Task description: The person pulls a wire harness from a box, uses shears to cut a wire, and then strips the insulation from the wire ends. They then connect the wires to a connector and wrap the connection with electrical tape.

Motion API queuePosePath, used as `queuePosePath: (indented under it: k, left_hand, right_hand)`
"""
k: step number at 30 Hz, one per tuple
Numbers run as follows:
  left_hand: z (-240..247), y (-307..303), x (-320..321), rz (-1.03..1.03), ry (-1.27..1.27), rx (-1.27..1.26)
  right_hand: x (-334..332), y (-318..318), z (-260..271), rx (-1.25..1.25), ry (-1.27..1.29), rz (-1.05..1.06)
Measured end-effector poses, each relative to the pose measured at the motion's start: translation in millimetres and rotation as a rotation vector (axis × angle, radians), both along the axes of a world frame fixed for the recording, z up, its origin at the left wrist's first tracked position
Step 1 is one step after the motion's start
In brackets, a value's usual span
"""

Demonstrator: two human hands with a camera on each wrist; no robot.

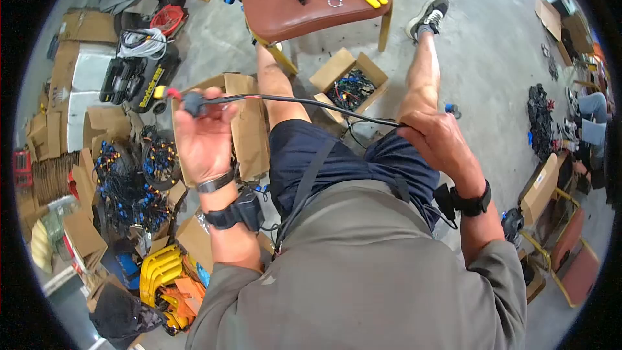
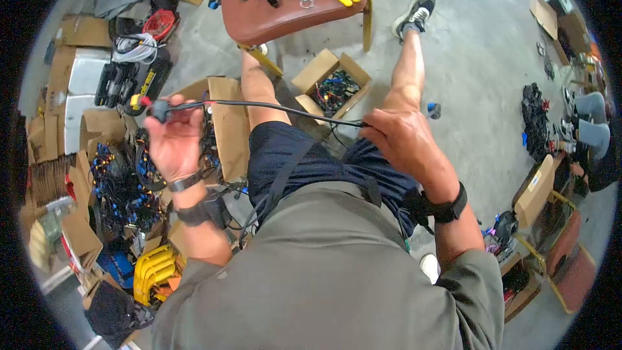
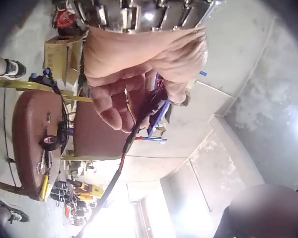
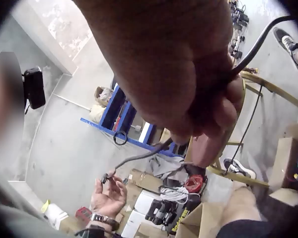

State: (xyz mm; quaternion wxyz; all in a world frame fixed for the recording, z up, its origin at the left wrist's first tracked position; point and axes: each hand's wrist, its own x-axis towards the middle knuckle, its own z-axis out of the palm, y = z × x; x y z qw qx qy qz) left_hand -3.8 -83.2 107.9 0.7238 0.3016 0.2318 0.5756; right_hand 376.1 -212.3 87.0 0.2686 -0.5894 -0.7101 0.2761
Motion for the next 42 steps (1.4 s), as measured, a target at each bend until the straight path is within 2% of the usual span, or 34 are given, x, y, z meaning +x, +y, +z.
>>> queuePosePath:
  k: [3, 5, 11, 13, 18, 21, 25, 26, 27, 29, 32, 38, 41, 42]
  left_hand:
    - [29.4, 0.1, -10.0, 0.019, 0.061, 0.112]
    - [46.5, -0.3, -11.3, -0.069, 0.089, 0.209]
    - [68.7, -7.0, -7.9, -0.037, 0.236, 0.284]
    - [75.8, -6.0, -4.0, -0.034, 0.197, 0.336]
    - [100.7, -1.9, -16.8, -0.044, 0.176, 0.492]
    - [104.3, -3.1, -18.9, -0.006, 0.205, 0.483]
    - [87.4, -4.4, -12.2, 0.01, 0.152, 0.364]
    - [80.5, -5.2, -6.0, 0.09, 0.192, 0.315]
    - [78.1, -7.2, 4.7, 0.126, 0.386, 0.269]
    - [59.1, -5.5, 22.1, 0.058, 0.446, 0.242]
    - [27.6, -6.3, 34.1, -0.005, 0.345, 0.08]
    - [13.1, -4.2, 53.7, -0.044, 0.3, -0.035]
    - [12.8, -0.3, 62.7, -0.087, 0.303, -0.017]
    - [14.8, 1.1, 66.1, -0.103, 0.306, -0.011]
  right_hand:
    - [-16.3, 8.1, -5.3, 0.032, 0.096, 0.048]
    - [-31.2, 11.5, -23.7, 0.076, 0.169, 0.071]
    - [-65.1, 11.5, -59.1, 0.072, 0.182, 0.235]
    - [-71.0, 16.1, -55.8, 0.031, 0.119, 0.296]
    - [-70.7, 28.4, -29.0, 0.13, 0.153, 0.255]
    - [-71.4, 31.1, -30.0, 0.124, 0.196, 0.257]
    - [-72.6, 21.7, -43.7, 0.028, 0.229, 0.278]
    - [-72.3, 18.7, -52.2, 0.011, 0.238, 0.284]
    - [-70.8, 14.3, -60.7, -0.043, 0.237, 0.31]
    - [-66.1, 7.6, -78.3, -0.136, 0.23, 0.369]
    - [-59.7, -0.8, -98.3, -0.329, 0.23, 0.389]
    - [-53.9, 5.1, -82.4, -0.249, 0.225, 0.392]
    - [-56.0, 23.1, -48.0, -0.411, 0.361, 0.334]
    - [-59.8, 25.5, -43.0, -0.334, 0.415, 0.311]
